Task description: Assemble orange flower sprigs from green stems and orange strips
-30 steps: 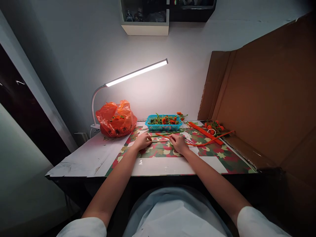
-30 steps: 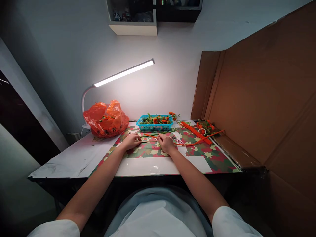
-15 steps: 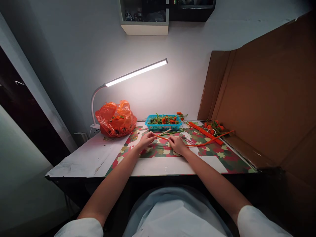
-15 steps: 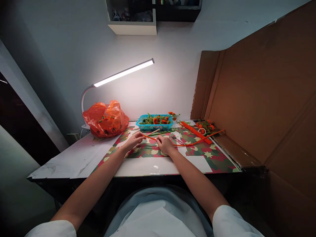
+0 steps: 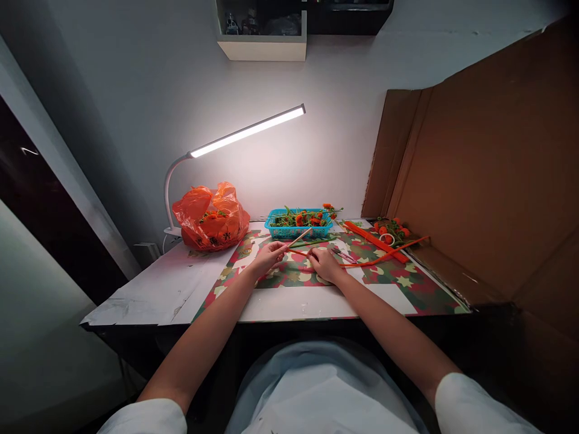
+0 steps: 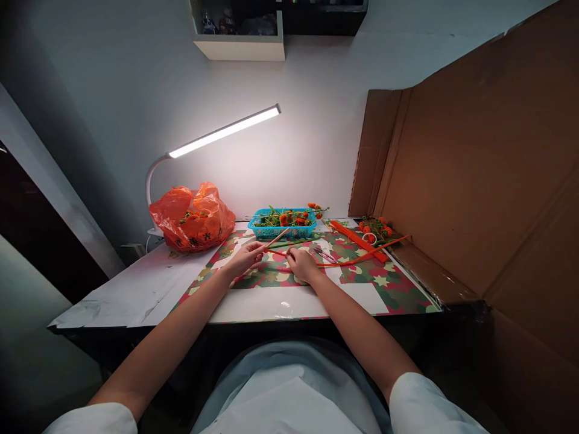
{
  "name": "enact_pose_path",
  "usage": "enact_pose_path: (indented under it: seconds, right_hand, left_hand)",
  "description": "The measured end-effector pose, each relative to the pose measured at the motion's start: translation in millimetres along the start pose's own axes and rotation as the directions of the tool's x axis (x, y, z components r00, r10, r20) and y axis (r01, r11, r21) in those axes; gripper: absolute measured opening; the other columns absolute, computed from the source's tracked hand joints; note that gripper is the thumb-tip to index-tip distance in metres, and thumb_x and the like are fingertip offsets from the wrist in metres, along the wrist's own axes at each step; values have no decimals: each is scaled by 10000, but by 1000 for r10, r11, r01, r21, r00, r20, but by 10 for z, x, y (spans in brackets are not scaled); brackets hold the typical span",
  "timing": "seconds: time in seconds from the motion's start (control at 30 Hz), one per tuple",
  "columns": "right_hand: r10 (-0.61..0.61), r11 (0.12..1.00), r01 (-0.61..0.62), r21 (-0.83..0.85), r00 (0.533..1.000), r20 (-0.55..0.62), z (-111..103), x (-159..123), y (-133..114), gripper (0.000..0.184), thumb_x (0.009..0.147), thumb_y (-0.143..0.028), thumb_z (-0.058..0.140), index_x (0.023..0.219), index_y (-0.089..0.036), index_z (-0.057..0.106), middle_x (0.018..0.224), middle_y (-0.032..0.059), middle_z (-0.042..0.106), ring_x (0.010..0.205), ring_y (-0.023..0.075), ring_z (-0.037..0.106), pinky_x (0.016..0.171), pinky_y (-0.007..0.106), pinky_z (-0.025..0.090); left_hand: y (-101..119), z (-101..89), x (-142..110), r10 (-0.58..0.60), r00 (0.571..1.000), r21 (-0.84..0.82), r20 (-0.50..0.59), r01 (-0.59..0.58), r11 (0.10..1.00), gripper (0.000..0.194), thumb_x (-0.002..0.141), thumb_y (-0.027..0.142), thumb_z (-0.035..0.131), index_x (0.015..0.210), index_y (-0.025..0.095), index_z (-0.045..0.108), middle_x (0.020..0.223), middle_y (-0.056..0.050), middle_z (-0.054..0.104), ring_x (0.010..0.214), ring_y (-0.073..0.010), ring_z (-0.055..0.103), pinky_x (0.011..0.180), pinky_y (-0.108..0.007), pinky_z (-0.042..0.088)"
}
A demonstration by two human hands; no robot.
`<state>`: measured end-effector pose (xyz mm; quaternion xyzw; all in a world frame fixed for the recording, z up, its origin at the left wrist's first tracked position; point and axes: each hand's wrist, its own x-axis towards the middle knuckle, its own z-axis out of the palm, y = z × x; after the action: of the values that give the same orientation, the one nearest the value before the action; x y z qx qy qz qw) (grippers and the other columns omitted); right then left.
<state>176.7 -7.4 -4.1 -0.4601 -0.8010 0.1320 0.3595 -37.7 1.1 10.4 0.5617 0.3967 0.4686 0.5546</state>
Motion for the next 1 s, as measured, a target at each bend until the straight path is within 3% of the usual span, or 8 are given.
enact_pose_path:
  seconds: [0.23, 1.0]
  right_hand:
    - [7, 999, -6, 33, 999, -46, -9, -1, -16, 179, 887, -216, 441, 778, -197, 582, 681, 9, 615, 632, 149, 524, 618, 245, 345]
    - [-6, 1000, 6, 2, 1000, 23, -13, -22, -22, 184, 904, -228, 455, 772, -190, 578, 675, 7, 605, 635, 135, 524, 593, 229, 318]
  left_hand:
    - [-12, -32, 25, -29, 1000, -77, -5, 28, 997, 420, 590, 423, 816, 816, 146, 594, 630, 34, 517, 472, -45, 432, 388, -156, 246]
    - [-26, -38, 34, -16, 1000, -59, -6, 16, 998, 470, 575, 474, 825, 826, 136, 616, 581, 48, 472, 446, -42, 394, 351, -150, 211]
